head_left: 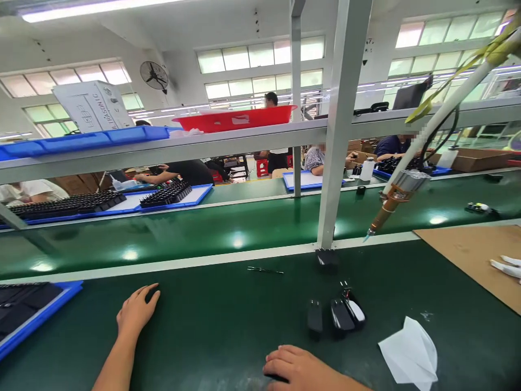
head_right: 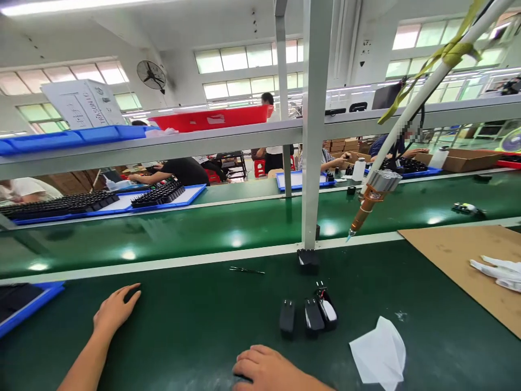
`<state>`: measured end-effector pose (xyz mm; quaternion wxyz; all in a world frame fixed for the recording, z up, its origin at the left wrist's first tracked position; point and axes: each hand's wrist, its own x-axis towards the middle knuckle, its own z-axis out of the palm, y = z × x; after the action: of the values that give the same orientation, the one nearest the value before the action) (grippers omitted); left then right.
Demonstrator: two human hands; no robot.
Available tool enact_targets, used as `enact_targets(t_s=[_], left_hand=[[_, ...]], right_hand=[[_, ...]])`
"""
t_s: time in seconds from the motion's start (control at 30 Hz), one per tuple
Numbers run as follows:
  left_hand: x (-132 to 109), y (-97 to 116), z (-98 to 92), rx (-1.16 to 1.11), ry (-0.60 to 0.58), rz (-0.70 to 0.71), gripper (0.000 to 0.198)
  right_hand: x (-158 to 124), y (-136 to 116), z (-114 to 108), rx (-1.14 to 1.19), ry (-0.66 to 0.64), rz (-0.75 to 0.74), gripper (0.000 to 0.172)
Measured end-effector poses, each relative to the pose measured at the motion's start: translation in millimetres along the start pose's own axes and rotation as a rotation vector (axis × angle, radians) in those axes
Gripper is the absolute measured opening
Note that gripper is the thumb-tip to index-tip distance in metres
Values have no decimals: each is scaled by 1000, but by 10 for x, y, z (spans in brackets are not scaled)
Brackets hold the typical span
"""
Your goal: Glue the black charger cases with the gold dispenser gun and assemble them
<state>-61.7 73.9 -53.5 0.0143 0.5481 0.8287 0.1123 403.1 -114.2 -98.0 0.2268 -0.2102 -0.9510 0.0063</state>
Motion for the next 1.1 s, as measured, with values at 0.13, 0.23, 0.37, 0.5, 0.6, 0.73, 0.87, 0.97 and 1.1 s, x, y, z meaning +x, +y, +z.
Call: enact_targets(t_s=[0.13,0.23,0.37,0.5,0.6,0.73,0.87,0.97,1.1], left_hand=[[6,7,5,8,2,4,46],[-39,53,-24,-5,21,8,44],[-116,120,-74,-39,19,-8,44],[-159,147,-86,-49,27,-4,44],[-164,144,-66,-54,35,3,43],[-172,142,-38,-72,47,1,40],[-203,162,-41,-97,54,5,39],[-239,187,-58,-122,60,6,39],[-279,213,-66,-162,82,3,37]], right_hand=[[29,-41,-188,-19,-17,-6,20],[64,-54,-262,6,-39,9,20],[91,-82,-268,9,-77,64,20],[114,-187,-373,-68,-84,4,19],[260,-236,-769,6,-141,31,23],[704,111,-1439,-58,-220,247,30],[1153,1020,-1686,-238,-391,609,30],[1294,1746,-1681,-341,-406,809,36],[1288,2386,-1657,-442,-409,1071,43]])
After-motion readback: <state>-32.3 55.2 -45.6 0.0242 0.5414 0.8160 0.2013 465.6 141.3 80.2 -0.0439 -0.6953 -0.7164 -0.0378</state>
